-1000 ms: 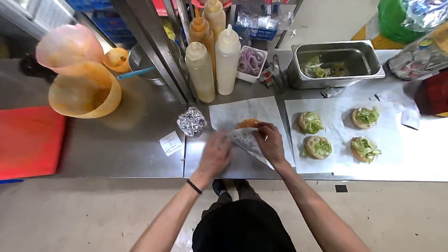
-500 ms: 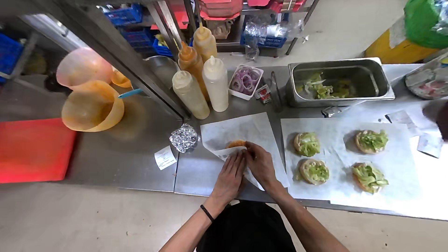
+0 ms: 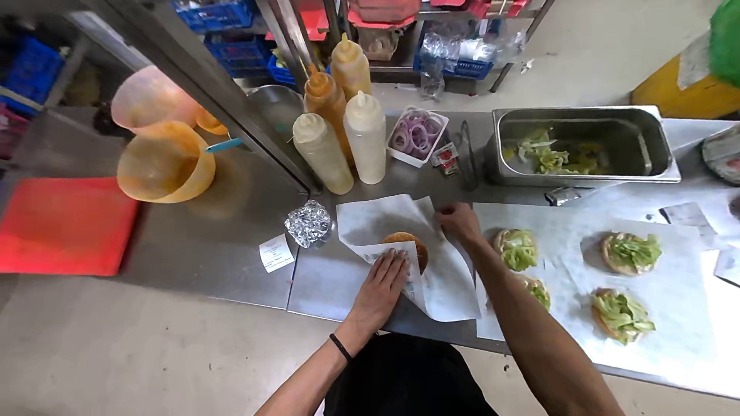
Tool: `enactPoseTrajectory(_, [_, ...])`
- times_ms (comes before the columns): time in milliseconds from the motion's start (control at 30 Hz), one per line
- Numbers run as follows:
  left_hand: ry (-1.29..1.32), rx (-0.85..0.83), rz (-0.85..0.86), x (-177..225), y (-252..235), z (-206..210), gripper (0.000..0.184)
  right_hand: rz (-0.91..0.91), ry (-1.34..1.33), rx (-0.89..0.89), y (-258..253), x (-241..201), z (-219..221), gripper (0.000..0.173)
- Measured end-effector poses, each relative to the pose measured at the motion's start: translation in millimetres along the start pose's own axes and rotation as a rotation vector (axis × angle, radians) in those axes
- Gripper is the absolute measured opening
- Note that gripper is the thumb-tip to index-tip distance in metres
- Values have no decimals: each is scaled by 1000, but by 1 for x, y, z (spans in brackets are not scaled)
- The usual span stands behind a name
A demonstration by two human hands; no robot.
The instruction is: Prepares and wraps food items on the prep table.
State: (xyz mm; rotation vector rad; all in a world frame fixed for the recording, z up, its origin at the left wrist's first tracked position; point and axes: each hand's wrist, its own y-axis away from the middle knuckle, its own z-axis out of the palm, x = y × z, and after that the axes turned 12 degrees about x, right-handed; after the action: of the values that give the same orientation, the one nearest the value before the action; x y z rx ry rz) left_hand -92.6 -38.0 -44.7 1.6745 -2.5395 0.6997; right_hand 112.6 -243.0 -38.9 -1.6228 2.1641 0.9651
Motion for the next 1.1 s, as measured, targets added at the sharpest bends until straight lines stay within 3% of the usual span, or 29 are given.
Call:
enactPoseTrajectory(167, [7,8,8,-1,-2,1,51,-231,34,43,4,0,0,31])
enactPoseTrajectory(333, [34,16,3,0,-5,1,47,1,56,-20,26,-25,6,73])
enactPoseTrajectory(433, [40,25,4,-1,-6,1,48,126,-178,-112,19,-28,-3,62])
enactPoseTrajectory(500, [41,36,11,-3,-5,2,47,114,-320,-196,14,-25,-13,52])
enactPoseTrajectory(567, [76,51,6,-4,-4,4,47,-73,-371,-204,18,-24,-27,36])
enactPoseTrajectory(700, [173,68,-61,-5,-7,-2,45,-661,-180,-64,74,-24,-34,15])
enactPoseTrajectory(767, [176,80,-58,-8,-5,-4,41,-965,-111,56,108,-5,-6,30])
enactPoseTrajectory(833, [162,132,-45,-13,-1,-1,27,-1106,-44,153,131,14,29,38])
enactPoseTrajectory(967, [185,121,10,-37,4,6,27,-996,18,325,169,27,72,45])
enactPoseTrajectory(1033, [197,125,4,-52,-2,9,31,-860,36,313,187,20,82,58])
enactPoseTrajectory(1100, [175,89,-59,-60,-14,2,48,-734,55,238,198,12,84,69])
